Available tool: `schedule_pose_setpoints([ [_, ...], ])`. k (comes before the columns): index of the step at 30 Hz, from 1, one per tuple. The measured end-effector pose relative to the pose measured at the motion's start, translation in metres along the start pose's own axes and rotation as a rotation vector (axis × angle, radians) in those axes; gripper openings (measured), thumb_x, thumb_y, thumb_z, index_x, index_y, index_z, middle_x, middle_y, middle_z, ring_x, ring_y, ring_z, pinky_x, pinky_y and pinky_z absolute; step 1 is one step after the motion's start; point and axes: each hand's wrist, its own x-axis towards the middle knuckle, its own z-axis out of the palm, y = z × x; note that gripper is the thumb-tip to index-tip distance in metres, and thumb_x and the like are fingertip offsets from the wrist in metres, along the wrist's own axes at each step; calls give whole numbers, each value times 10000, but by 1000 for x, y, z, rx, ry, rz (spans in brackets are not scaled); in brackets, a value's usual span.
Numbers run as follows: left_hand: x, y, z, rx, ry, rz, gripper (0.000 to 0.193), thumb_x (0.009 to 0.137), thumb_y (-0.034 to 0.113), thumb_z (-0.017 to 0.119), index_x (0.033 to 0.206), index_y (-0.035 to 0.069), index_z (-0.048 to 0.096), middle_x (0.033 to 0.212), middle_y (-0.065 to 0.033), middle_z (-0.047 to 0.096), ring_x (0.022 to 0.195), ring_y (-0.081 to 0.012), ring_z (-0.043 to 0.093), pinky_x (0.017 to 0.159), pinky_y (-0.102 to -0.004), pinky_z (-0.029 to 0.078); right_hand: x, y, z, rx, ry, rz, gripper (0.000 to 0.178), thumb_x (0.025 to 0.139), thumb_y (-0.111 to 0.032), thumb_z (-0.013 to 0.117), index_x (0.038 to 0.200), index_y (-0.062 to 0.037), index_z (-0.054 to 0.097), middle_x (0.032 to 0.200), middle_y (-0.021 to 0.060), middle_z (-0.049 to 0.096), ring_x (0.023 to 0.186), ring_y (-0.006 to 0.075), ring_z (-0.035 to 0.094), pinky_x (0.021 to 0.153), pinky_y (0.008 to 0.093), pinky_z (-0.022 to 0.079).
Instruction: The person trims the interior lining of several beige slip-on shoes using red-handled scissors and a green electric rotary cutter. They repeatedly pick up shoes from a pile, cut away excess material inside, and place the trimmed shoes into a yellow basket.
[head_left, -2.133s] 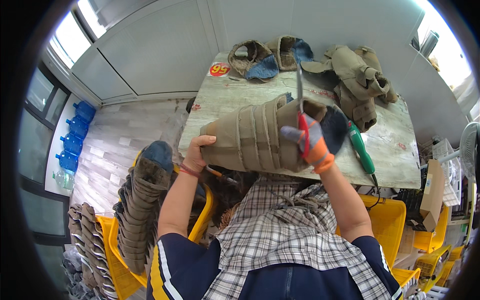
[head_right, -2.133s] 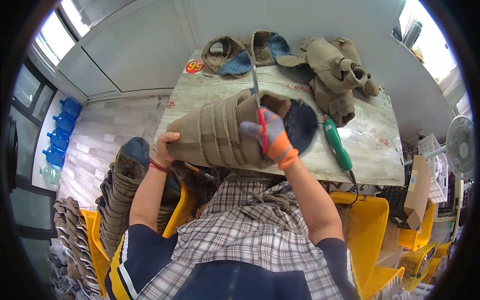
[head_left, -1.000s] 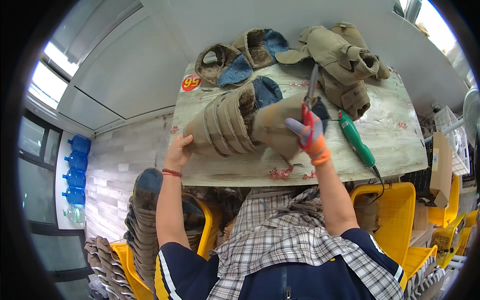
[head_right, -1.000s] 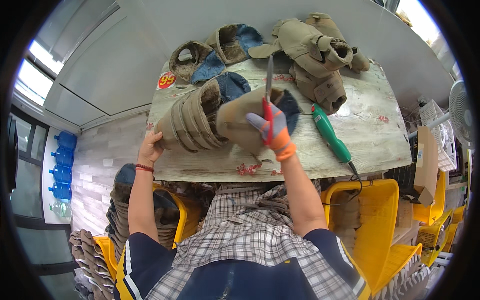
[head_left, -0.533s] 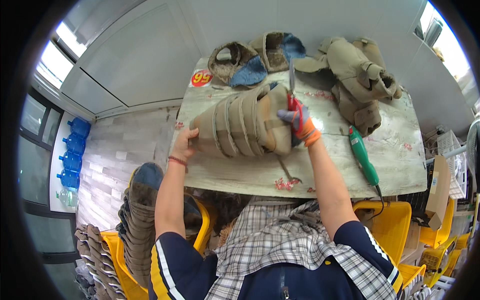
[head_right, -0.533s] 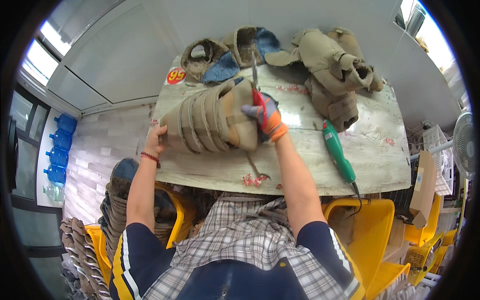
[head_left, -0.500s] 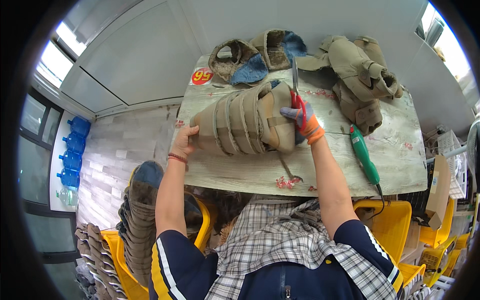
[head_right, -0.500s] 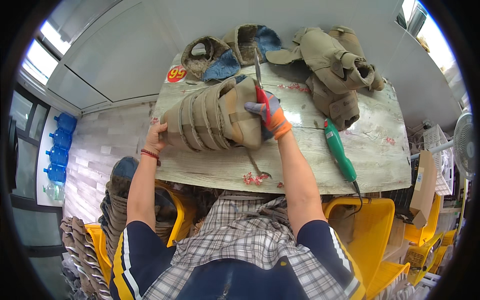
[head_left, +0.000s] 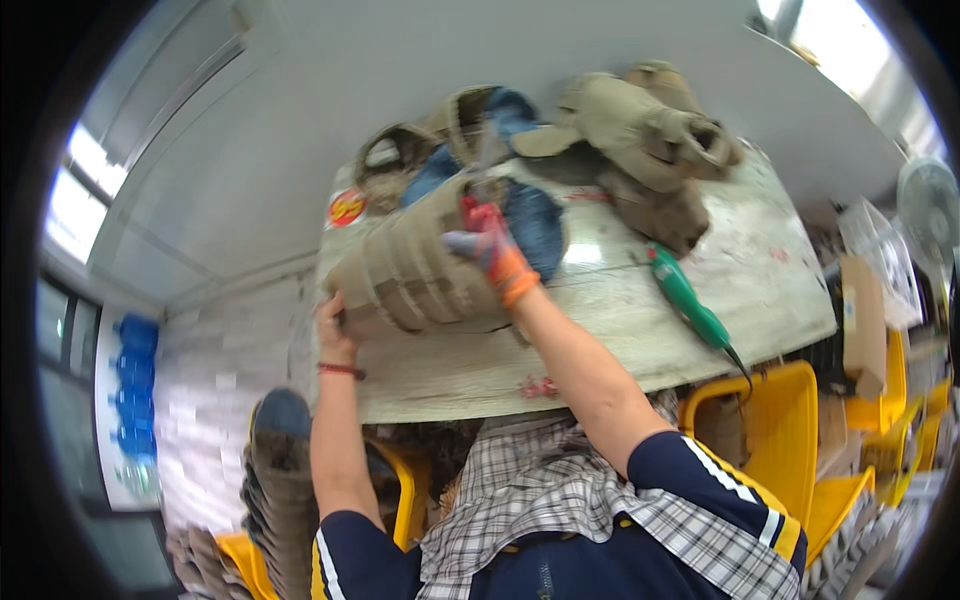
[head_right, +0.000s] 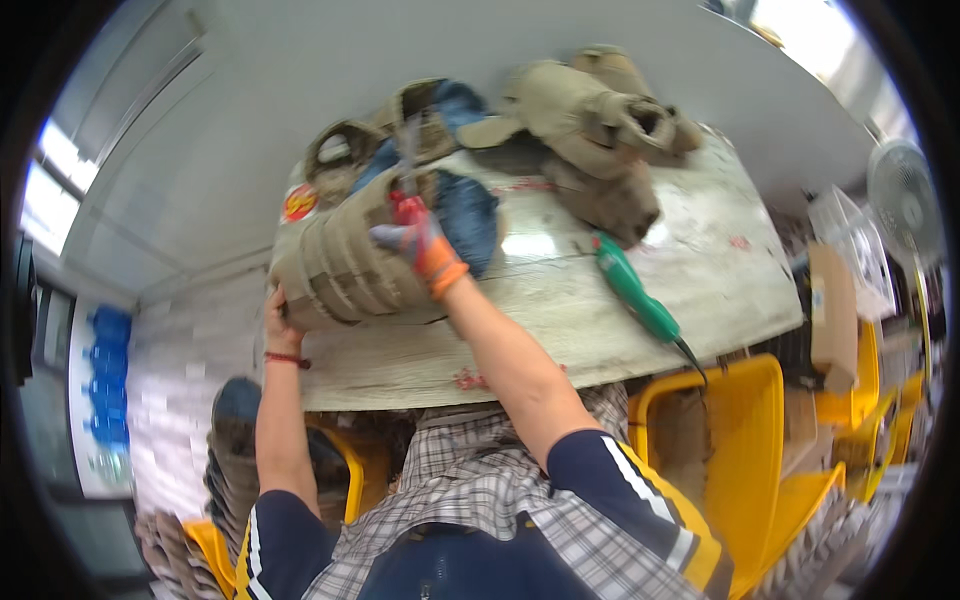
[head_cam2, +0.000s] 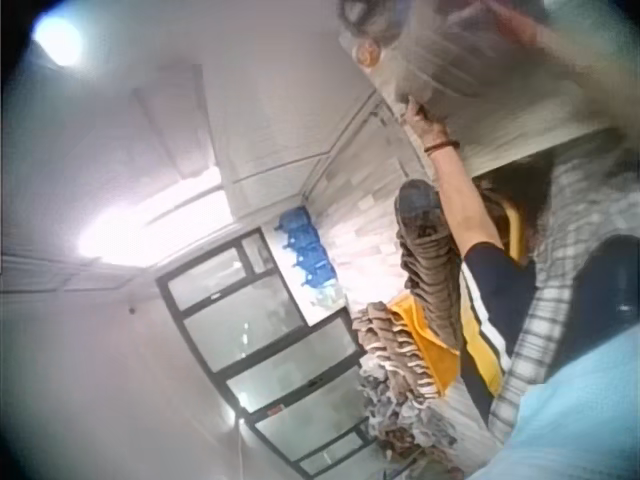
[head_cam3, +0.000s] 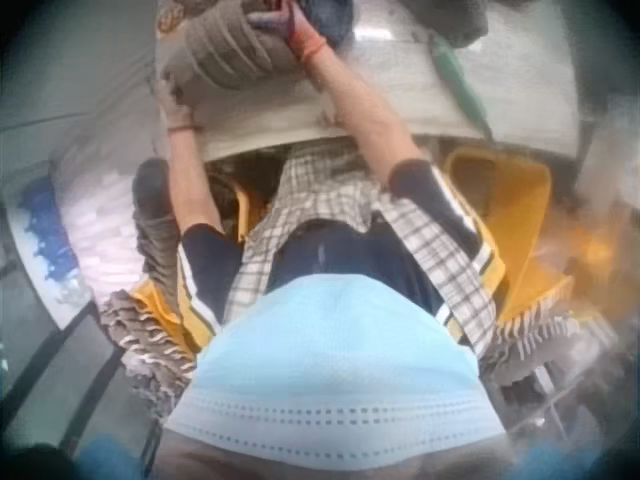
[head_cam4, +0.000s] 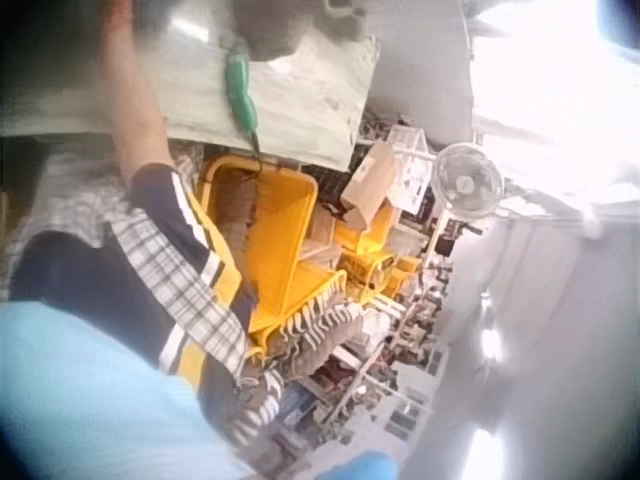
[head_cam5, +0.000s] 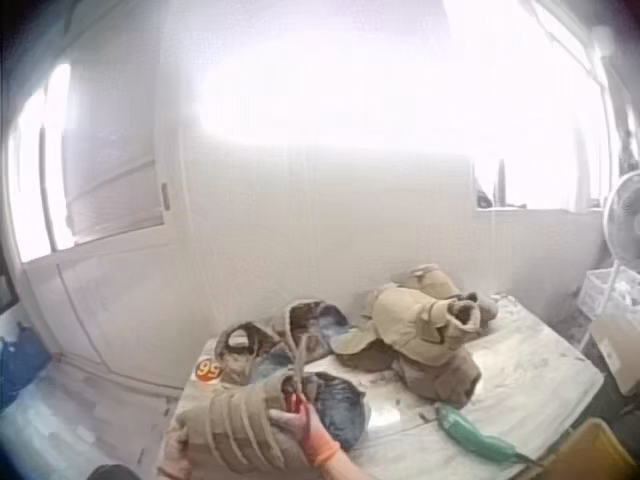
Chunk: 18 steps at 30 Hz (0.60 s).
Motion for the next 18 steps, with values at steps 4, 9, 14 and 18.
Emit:
schedule_pose_setpoints([
  [4, -29, 18, 8, 310, 316, 66, 324, 855, 150, 622, 1155, 46, 552, 1089, -76, 613, 976, -215, 586, 867, -367, 472, -27, -53, 31, 195, 176, 12, 265, 847, -251, 678, 965, -33, 584, 742, 6, 561, 694, 107, 466, 676, 291, 439],
  [9, -8, 56, 70, 1205, 710, 581, 122, 836, 68, 622, 932, 34, 554, 925, -52, 555, 814, -157, 525, 714, -300, 436, -58, -91, -16, 614, 123, 527, 237, 903, -295, 558, 1001, -82, 595, 668, 22, 552, 522, 102, 500, 462, 240, 416],
  [14, 29, -44, 275, 1284, -48, 1155, 96, 830, 20, 552, 917, 31, 592, 920, -96, 546, 846, -214, 528, 763, -350, 436, -160, -106, -109, 451, 524, 244, 593, 942, -539, 377, 1076, 19, 527, 655, 24, 496, 555, 106, 482, 591, 268, 491],
  [18, 67, -158, 389, 1653, -543, 1146, 532, 765, 156, 695, 1270, 166, 528, 1402, -256, 315, 1199, -388, 449, 965, -412, 401, -225, -138, -157, 556, 625, 175, 468, 965, -416, 428, 1095, 26, 510, 682, 34, 512, 549, 98, 472, 588, 269, 493],
])
